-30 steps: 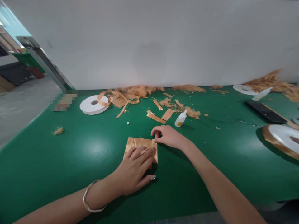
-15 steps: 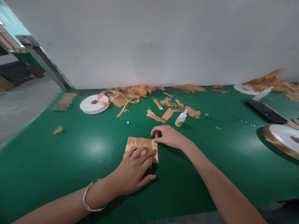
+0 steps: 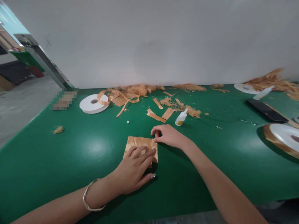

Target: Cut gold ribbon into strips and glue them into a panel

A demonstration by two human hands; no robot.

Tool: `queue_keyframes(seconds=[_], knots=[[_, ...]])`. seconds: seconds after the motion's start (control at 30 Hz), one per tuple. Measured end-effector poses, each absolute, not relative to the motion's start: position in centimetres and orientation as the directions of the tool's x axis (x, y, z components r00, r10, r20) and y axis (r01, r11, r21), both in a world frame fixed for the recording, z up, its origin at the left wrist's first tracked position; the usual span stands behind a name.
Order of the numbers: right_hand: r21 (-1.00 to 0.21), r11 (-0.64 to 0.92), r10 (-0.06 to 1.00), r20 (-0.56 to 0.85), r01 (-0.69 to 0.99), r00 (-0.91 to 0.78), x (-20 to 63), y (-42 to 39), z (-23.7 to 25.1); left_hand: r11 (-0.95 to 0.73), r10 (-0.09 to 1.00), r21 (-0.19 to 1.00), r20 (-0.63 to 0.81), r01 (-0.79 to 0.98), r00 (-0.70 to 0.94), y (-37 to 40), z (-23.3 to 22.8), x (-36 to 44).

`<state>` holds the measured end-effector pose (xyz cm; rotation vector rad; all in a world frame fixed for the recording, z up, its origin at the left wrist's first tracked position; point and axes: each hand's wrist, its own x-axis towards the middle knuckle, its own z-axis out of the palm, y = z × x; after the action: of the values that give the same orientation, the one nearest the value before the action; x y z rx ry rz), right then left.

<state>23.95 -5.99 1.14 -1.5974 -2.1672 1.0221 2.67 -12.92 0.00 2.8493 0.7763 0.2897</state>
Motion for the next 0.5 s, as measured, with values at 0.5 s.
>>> queue_keyframes(seconds=[0.5], knots=[[-0.123, 0.521, 0.783, 0.462, 0.844, -0.416, 23.3, -11.8, -0.5, -0.846, 0.518, 0.227, 0.136, 0.482, 0.845, -12.9, -0.2, 2.6]])
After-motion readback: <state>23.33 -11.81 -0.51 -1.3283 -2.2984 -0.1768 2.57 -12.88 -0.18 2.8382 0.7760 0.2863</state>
